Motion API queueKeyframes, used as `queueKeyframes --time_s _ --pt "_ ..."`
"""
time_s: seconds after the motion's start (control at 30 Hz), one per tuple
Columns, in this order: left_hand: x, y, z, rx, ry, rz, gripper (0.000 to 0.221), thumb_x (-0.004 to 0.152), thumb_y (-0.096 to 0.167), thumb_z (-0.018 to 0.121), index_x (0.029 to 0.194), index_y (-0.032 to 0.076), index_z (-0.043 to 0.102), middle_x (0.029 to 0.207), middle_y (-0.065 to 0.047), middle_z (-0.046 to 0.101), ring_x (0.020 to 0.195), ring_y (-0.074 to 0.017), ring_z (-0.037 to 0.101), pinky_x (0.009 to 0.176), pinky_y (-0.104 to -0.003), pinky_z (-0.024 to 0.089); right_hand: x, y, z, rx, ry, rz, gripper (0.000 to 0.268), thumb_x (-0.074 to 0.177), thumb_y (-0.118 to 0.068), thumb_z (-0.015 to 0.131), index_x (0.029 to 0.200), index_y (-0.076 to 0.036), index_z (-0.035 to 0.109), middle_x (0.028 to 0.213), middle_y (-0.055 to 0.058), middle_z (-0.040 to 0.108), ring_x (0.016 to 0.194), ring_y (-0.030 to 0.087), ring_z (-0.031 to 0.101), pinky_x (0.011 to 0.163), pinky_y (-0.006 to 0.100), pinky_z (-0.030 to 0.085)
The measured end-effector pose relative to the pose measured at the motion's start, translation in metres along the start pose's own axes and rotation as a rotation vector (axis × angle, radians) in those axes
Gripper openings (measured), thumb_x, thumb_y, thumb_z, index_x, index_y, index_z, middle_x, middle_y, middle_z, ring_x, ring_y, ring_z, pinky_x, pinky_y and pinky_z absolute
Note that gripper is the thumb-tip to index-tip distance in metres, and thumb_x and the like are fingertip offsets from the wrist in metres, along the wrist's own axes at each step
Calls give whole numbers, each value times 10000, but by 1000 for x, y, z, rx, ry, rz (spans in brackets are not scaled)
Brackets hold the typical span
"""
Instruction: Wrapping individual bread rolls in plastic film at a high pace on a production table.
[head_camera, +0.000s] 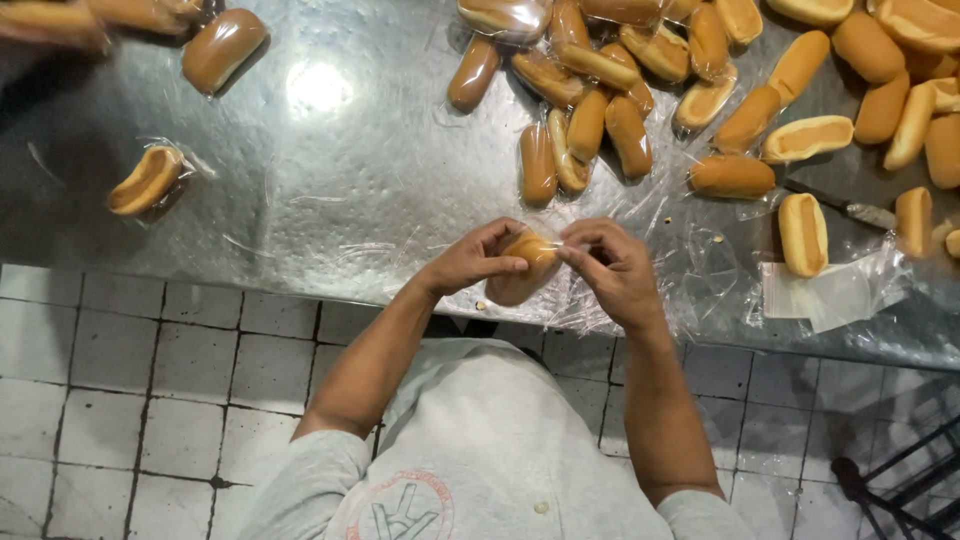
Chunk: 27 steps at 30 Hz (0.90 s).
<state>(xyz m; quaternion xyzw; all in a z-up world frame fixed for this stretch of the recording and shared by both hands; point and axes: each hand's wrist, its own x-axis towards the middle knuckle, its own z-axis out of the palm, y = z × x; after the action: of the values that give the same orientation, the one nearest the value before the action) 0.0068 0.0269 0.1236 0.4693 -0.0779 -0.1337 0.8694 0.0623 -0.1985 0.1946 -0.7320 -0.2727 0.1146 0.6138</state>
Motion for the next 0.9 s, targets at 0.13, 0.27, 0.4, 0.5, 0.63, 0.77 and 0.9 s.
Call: queueKeyframes --time_s 0.13,0.27,0.4,0.5,0.63,0.77,0.9 --pt "-2 -1 -1 73 14 71 544 885 25 792 1370 16 546 1268 -110 623 1201 -200 581 1040 -380 478 0 -11 10 141 116 78 173 915 29 758 1085 28 722 885 96 696 737 81 570 639 231 488" --pt "22 17 13 277 47 353 232 876 -11 798 1099 -4 733 1118 -167 710 1168 -290 647 1048 -439 480 -2 -16 9 210 76 44 500 945 57 697 1410 16 516 943 109 686 793 89 584 722 229 502" --pt "27 21 11 271 92 424 147 837 -48 818 964 -17 752 1003 -155 727 1092 -295 685 1005 -413 511 -2 -22 -6 152 71 28 475 966 53 665 1414 53 505 965 151 690 817 116 585 745 253 505" --pt "24 20 15 334 103 451 130 832 -61 813 934 -1 758 965 -136 735 1076 -301 698 988 -422 516 -5 -20 -11 -39 85 7 123 900 74 748 1015 32 758 853 160 720 702 133 621 593 283 504" --pt "24 26 19 333 92 471 150 817 -52 837 918 11 746 951 -126 727 1048 -285 696 974 -405 516 -6 -22 -13 -11 141 26 103 918 47 753 1021 37 757 857 143 709 678 90 536 554 264 470" --pt "20 23 9 336 65 391 128 834 -69 812 922 2 753 924 -127 728 979 -247 710 935 -398 524 -1 -34 -13 8 131 37 90 908 50 759 996 46 737 938 166 713 713 113 563 582 262 460" --pt "19 8 12 455 212 481 106 841 -18 826 918 15 761 918 -125 736 920 -236 729 848 -358 550 -4 -21 -21 1 4 19 87 912 42 728 990 27 763 935 165 727 708 129 579 589 297 481"
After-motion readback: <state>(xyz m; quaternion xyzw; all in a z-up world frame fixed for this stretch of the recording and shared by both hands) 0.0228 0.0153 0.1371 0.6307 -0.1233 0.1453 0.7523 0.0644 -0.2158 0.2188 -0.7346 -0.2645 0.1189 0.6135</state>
